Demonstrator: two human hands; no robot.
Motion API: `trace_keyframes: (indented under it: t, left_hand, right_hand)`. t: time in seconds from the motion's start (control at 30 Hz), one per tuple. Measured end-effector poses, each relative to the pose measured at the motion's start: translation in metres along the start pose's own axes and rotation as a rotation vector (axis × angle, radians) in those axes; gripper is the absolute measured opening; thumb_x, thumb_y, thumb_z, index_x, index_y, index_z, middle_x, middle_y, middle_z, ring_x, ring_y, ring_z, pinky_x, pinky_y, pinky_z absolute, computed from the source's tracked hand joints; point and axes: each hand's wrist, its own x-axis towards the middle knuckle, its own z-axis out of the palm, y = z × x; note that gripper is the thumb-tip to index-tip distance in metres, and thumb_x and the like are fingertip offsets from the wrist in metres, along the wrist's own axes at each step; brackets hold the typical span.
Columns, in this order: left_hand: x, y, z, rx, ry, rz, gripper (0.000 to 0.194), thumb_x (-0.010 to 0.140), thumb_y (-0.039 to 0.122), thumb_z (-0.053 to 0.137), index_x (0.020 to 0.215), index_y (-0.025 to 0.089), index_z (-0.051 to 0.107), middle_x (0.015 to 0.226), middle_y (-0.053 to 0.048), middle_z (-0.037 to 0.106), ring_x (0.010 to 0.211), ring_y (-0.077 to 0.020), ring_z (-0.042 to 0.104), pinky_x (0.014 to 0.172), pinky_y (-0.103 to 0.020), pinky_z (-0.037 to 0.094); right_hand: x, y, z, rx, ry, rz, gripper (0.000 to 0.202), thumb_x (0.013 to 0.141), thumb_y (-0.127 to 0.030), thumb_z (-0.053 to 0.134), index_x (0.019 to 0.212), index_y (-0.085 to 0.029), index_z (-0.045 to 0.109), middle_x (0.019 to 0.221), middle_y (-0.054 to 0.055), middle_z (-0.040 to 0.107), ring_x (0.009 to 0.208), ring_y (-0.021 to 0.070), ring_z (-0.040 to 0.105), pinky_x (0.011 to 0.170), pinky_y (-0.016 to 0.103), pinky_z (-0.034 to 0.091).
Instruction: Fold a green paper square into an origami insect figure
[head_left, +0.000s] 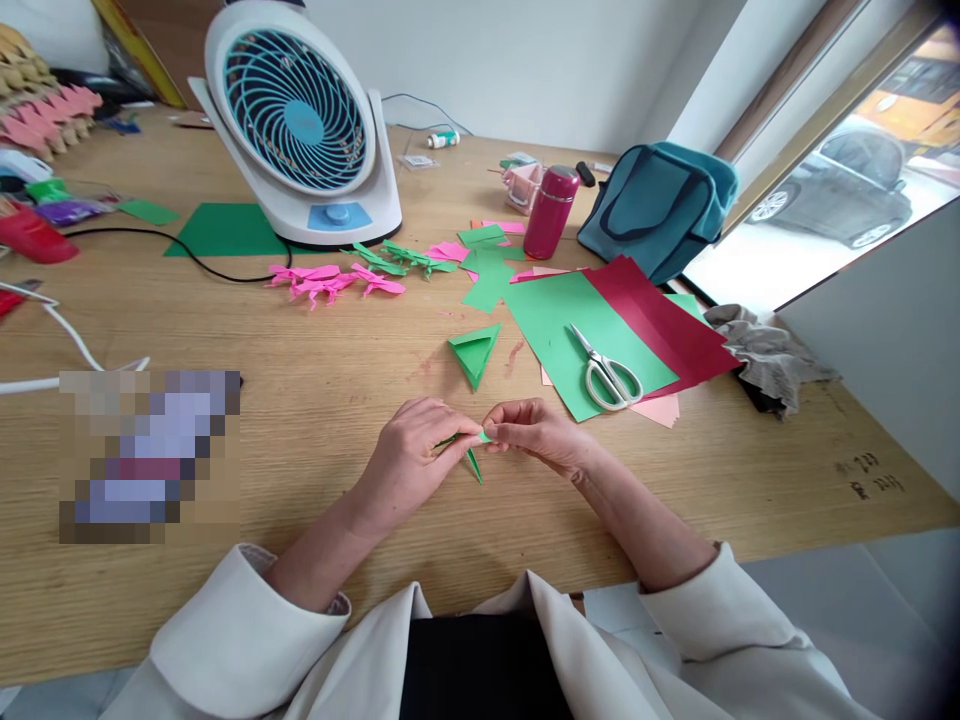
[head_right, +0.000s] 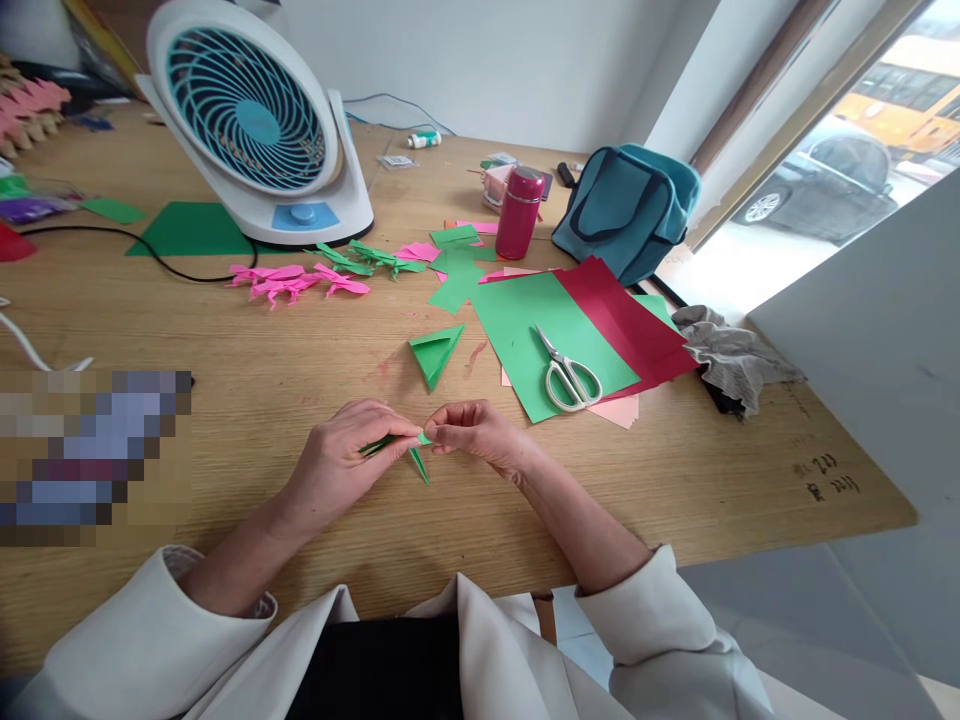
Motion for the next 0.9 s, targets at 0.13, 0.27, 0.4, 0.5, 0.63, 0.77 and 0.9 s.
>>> trace_keyframes:
  t: [0.13,0.27,0.4,0.5,0.63,0.77,0.9]
  left_hand:
    - [0.0001,-0.0001,0.0005,-0.036,0.000,-0.025,0.003,0.091,0.021,0.069,0.089,0.022,0.072,0.083,0.000,0.075,0.079,-0.0159,0.066,0.077,-0.031,0.050]
    - [0.0014,-0.0002,-0.0001,-0.077,-0.023,-0.039,0.003,0.089,0.023,0.071,0.087,0.022,0.072,0.082,0.000,0.075,0.079,-0.0160,0.067,0.079,-0.031,0.051]
    - [0.0024,-0.0004,-0.0013,-0.079,-0.039,-0.036,0.004,0.089,0.025,0.071,0.087,0.022,0.073,0.081,0.000,0.075,0.076,-0.0158,0.067,0.083,-0.033,0.052]
    - [0.0022,-0.0013,-0.0016,-0.084,-0.047,-0.043,0.006,0.090,0.025,0.070,0.087,0.022,0.073,0.081,-0.001,0.076,0.077,-0.0162,0.067,0.085,-0.034,0.053]
    - [0.0012,-0.0034,-0.0010,-0.109,-0.066,-0.069,0.005,0.089,0.025,0.071,0.086,0.022,0.074,0.081,0.000,0.075,0.077,-0.0160,0.067,0.087,-0.033,0.052]
    - [0.0005,-0.0055,0.0001,-0.127,-0.079,-0.108,0.005,0.089,0.024,0.071,0.086,0.022,0.074,0.081,0.001,0.074,0.076,-0.0151,0.067,0.088,-0.033,0.052]
    - [-0.0007,-0.0083,0.0013,-0.152,-0.097,-0.141,0.006,0.089,0.026,0.071,0.086,0.023,0.074,0.082,0.000,0.074,0.076,-0.0154,0.067,0.088,-0.033,0.053]
  right_hand:
    - [0.0010,0.0001,-0.0020,-0.005,-0.032,-0.014,0.037,0.066,-0.048,0.088,0.075,-0.016,0.072,0.067,-0.001,0.067,0.062,0.0088,0.056,0.064,0.023,0.043]
    - [0.0011,-0.0004,-0.0035,-0.042,-0.055,-0.008,0.037,0.066,-0.048,0.088,0.075,-0.016,0.073,0.068,0.000,0.069,0.061,0.0092,0.057,0.063,0.022,0.045]
    - [-0.0004,-0.0037,-0.0050,-0.075,-0.085,-0.015,0.039,0.069,-0.052,0.085,0.078,-0.016,0.075,0.070,0.002,0.072,0.062,0.0099,0.059,0.064,0.023,0.047]
    - [-0.0012,-0.0056,-0.0059,-0.120,-0.095,-0.026,0.042,0.067,-0.055,0.085,0.078,-0.015,0.075,0.070,0.002,0.072,0.061,0.0104,0.059,0.062,0.023,0.047]
    - [-0.0020,-0.0058,-0.0065,-0.209,-0.109,-0.046,0.044,0.071,-0.057,0.081,0.081,-0.014,0.075,0.070,0.003,0.073,0.059,0.0102,0.058,0.060,0.023,0.046]
    - [-0.0036,-0.0059,-0.0053,-0.299,-0.100,-0.082,0.044,0.077,-0.057,0.076,0.082,-0.014,0.075,0.070,0.004,0.073,0.059,0.0103,0.057,0.059,0.023,0.045]
    - [-0.0047,-0.0045,-0.0036,-0.367,-0.096,-0.125,0.041,0.081,-0.055,0.072,0.079,-0.014,0.074,0.068,0.003,0.071,0.059,0.0111,0.056,0.056,0.023,0.044]
